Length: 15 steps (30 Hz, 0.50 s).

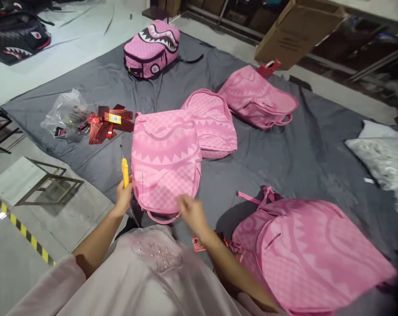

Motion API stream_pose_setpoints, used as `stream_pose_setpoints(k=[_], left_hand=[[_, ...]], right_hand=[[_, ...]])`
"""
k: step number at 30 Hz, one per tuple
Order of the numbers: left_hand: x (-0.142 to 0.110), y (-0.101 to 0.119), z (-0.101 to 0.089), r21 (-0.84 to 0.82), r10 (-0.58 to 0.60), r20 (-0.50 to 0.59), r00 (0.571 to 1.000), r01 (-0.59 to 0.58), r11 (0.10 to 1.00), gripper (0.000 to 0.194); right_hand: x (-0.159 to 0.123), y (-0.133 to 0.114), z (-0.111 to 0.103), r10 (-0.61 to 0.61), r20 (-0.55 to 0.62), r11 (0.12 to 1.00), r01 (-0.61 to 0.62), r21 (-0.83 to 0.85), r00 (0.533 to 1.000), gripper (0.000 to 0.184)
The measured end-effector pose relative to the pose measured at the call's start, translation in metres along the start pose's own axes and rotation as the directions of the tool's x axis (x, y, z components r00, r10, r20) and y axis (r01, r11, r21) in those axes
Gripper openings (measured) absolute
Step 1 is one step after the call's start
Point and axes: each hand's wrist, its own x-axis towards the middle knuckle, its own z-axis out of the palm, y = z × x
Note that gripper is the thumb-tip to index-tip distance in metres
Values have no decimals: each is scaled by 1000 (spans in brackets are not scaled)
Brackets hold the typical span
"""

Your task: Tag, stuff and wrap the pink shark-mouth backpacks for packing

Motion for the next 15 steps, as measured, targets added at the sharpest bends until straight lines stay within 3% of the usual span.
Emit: stream_pose_setpoints(k=[2, 3, 7, 11, 15], left_hand=[[-14, -18, -9, 10, -27, -5, 1000, 27, 1000, 52], [-23, -27, -13, 4, -57, -19, 998, 58, 998, 54], [-58, -60, -14, -90, -204, -52, 978, 199, 976, 55], [-84, -83, -8, -173, -284, -61, 957, 270, 947, 51], [-104, -100, 0, -226, -379, 35, 925, 377, 898, 48]], right_hand=[[28, 27, -33, 57, -317, 994, -83, -68, 947, 33], [44, 39, -46, 43, -380, 991, -87, -99, 924, 38], [98, 54, -64, 33, -132, 952, -71, -299, 991, 47], [120, 34, -66, 48, -2, 814, -40, -580, 999, 40], [141, 24, -73, 50, 92, 758, 23, -652, 995, 34]])
